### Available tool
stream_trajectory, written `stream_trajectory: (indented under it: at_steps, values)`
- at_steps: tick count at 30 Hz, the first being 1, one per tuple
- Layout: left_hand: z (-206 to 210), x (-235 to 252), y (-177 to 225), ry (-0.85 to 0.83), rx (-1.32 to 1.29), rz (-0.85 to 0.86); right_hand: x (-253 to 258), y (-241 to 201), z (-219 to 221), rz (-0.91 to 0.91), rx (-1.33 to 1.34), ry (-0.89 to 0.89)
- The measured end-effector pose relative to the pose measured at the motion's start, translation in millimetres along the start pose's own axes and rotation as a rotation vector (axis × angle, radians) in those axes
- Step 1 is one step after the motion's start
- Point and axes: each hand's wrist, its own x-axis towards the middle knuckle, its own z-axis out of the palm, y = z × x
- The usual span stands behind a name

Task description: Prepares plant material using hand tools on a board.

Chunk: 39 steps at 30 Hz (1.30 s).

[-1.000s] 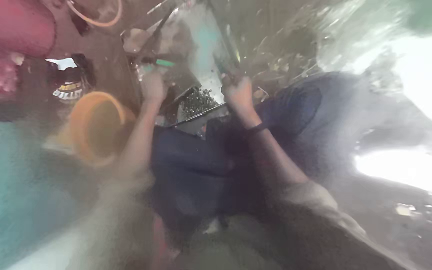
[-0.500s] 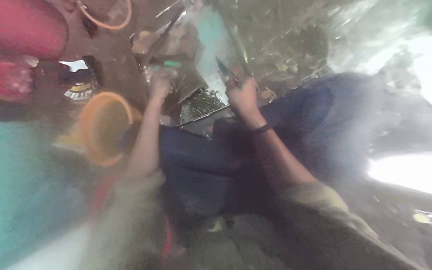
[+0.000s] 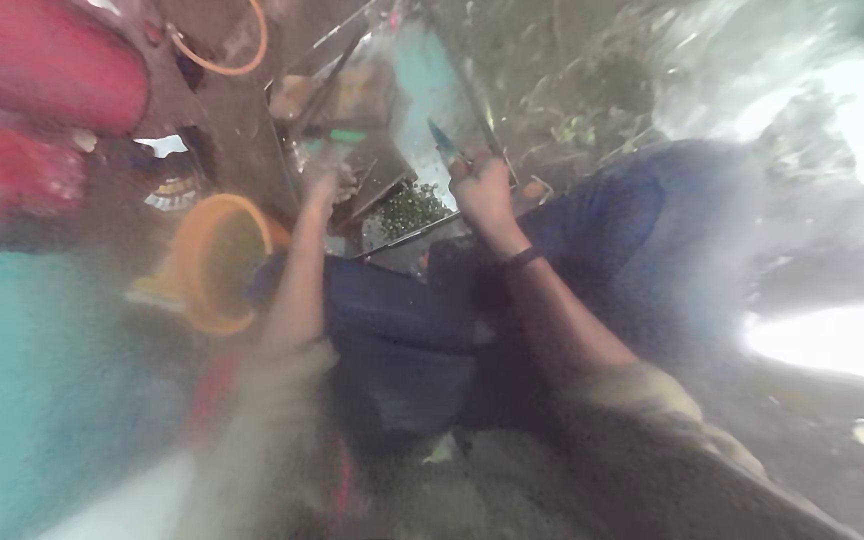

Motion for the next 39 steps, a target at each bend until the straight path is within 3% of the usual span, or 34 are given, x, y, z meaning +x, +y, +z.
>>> stream_trajectory:
  at_steps: [2, 6, 11, 18, 28, 35, 39]
  values:
    - [-1, 0, -4, -0.002, 0.157, 0.063, 1, 1, 1, 0.000, -0.005, -0.007]
    - [3, -11, -2, 0.156, 0.706, 0.265, 1, -2, 0, -0.028, -0.010, 0.009]
    - [12, -26, 1, 0.228, 0.916, 0.269, -1, -2, 0, -0.038, -0.041, -0.008]
    - [16, -24, -1, 0.208, 0.806, 0.260, -2, -5, -1, -0.023, -0.063, -0.020]
    - [32, -26, -6, 0.131, 0.846, 0.427, -4, -3, 9, 0.049, -0.024, -0.095]
    - [35, -27, -5, 0.151, 0.907, 0.414, -4, 4, 34, 0.037, -0.333, -0.204]
    - [24, -28, -2, 0.081, 0.787, 0.397, -5, 4, 40, 0.036, -0.418, -0.262]
